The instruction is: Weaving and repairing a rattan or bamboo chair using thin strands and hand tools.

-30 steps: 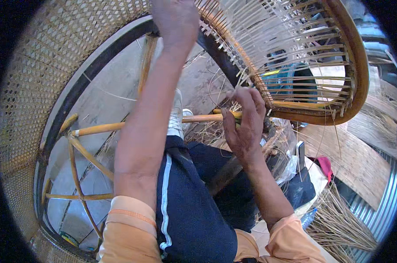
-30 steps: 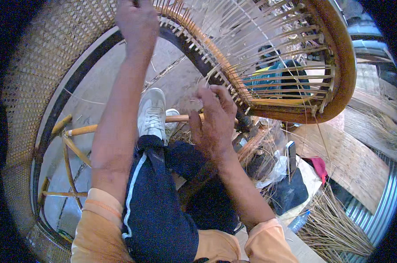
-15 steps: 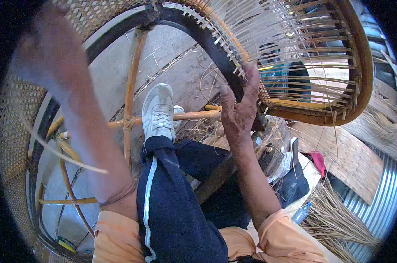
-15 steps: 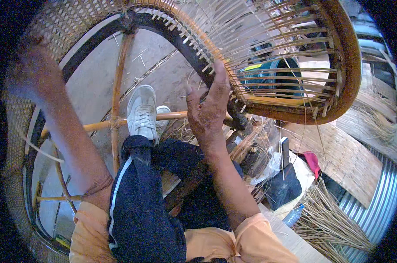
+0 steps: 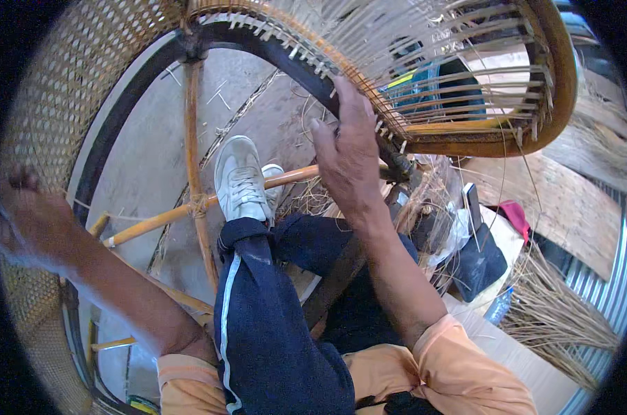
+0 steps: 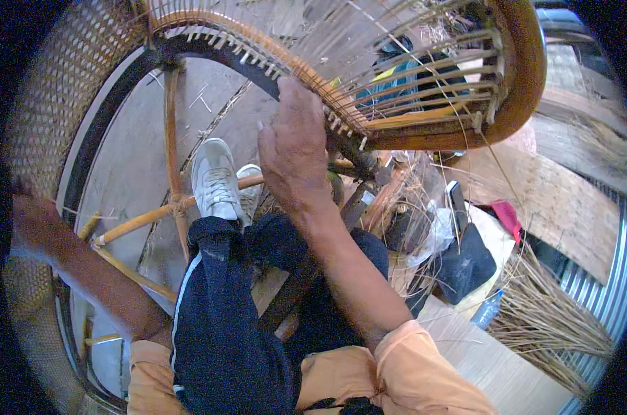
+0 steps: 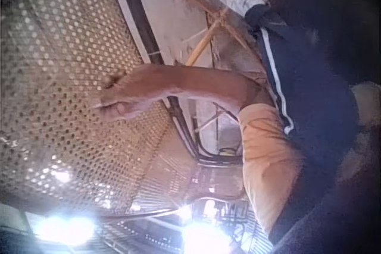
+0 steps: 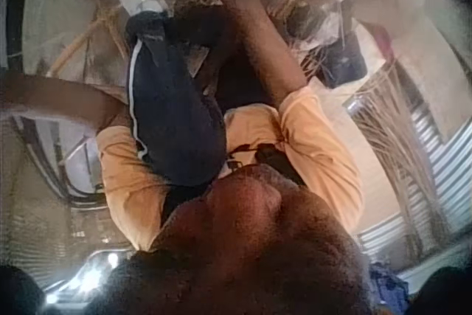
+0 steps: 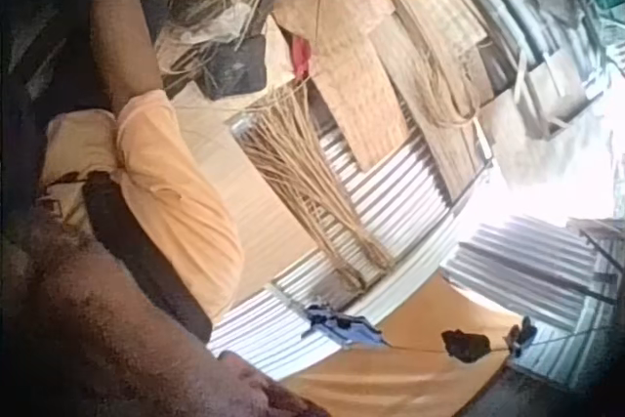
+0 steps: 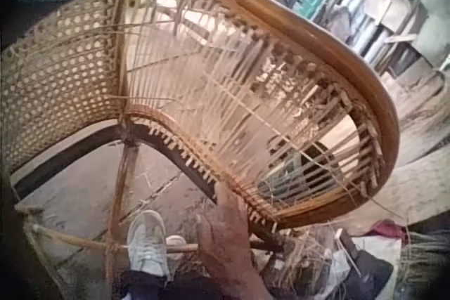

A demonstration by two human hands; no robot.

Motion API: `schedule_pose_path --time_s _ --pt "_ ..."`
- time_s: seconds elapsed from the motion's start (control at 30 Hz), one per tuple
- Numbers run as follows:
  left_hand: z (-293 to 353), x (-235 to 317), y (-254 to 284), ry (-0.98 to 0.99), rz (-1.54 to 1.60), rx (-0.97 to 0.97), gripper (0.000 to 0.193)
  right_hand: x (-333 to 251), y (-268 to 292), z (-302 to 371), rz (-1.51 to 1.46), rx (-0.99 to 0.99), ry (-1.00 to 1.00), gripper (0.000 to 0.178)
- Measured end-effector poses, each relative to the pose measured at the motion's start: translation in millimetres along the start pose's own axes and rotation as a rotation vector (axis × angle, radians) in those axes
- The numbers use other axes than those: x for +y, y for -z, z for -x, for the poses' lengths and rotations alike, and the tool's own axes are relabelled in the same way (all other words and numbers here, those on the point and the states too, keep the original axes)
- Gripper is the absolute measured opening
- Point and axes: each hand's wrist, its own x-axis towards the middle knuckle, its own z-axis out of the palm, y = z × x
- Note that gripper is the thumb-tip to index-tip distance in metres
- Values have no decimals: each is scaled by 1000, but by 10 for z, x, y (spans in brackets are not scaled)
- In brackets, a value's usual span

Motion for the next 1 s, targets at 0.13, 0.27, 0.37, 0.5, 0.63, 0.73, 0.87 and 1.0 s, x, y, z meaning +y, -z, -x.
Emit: schedule_pose_path --time_s 0.13,0.27,0.37,0.5,0.63,0.73,0.87,1.0 --pt "373 161 1 -325 -271 42 26 116 516 435 -397 -129 -224 33" --pt "962 591 -258 -237 429 -416 24 518 1214 1175 -438 -396 -534 16" --pt "1332 814 -367 -92 269 -748 20 937 1878 1733 -237 -253 -653 18" --pt "1645 751 -417 -352 105 -1330 17 1217 2405 2571 -228 -176 -1018 15" --pt "1773 482 -371 -296 -42 -1526 17 1153 2355 3371 -11 -290 -907 16" --pt "1775 319 -335 -320 -174 -1598 18 1006 2230 3812 -43 -347 -992 16" --pt "1718 164 -247 -301 -312 -1659 26 925 2142 4162 34 -328 -955 18" --pt "1649 59 -164 -181 -341 -1721 33 1003 2134 4287 206 -321 -822 31"
